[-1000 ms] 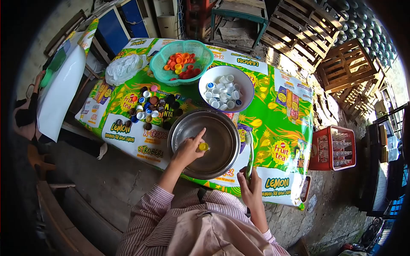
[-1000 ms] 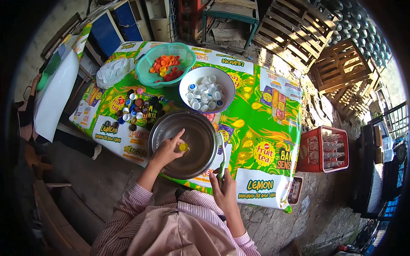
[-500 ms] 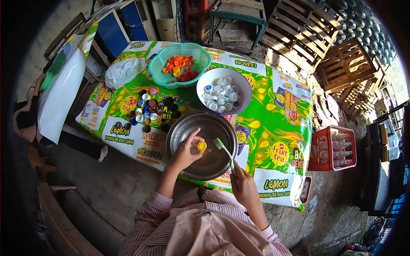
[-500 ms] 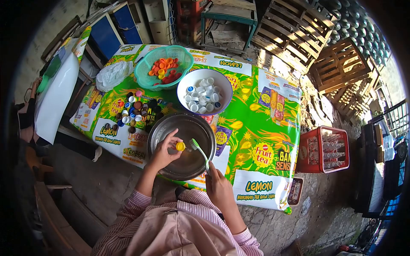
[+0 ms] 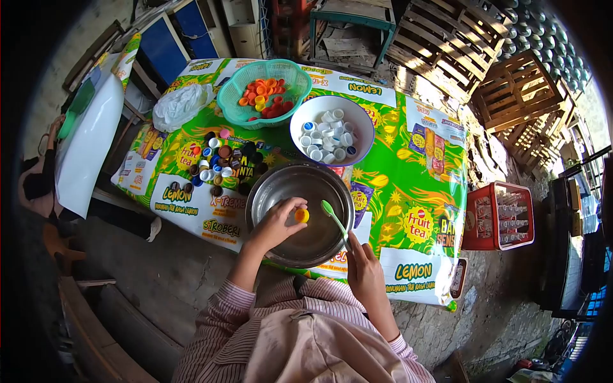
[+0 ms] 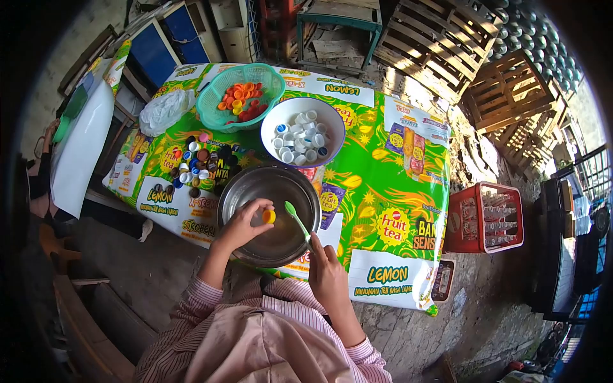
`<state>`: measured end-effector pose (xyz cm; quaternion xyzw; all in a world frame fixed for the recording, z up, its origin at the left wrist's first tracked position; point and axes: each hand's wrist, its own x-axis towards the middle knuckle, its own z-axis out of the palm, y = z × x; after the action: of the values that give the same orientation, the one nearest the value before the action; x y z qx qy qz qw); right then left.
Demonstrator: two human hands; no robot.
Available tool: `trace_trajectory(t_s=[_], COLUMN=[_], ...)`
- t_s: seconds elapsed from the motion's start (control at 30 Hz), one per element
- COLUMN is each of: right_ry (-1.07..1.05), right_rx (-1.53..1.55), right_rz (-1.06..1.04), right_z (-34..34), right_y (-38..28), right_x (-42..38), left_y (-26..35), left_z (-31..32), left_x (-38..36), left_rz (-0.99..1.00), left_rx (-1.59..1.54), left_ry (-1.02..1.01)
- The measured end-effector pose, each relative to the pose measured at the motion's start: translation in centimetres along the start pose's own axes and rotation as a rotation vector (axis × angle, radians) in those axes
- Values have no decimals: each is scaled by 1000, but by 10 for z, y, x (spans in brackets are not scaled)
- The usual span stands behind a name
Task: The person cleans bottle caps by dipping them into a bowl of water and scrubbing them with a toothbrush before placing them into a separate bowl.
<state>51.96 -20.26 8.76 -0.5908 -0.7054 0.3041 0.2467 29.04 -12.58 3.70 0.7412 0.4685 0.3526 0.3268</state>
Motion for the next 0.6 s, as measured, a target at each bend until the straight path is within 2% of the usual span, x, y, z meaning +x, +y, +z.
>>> trace_trajectory(t_s=[0.07,0.1,0.13,0.2,0.33,0.6], right_ry=[26,26,41,56,67,36], right_rx=[-10,-10,5,22,70,-51], right_rz=[2,3,-13,-29,-80,-199], right_z=[-1,0,0,1,8,14], right_y=[0,1,2,2,4,-7], right_x=[0,0,-1,0,0,3], left_y=[2,9,6,-7,-17,-10], left_z=[-3,-4,-3,2,6,9], left_x=[2,4,4,2,-2,-1], left_rz=[-4,-92,-92,-297,-400,-420], left_rx=[16,-82,-81,-671,-1014,-1040], left_ry=[-16,27,27,93,89,84])
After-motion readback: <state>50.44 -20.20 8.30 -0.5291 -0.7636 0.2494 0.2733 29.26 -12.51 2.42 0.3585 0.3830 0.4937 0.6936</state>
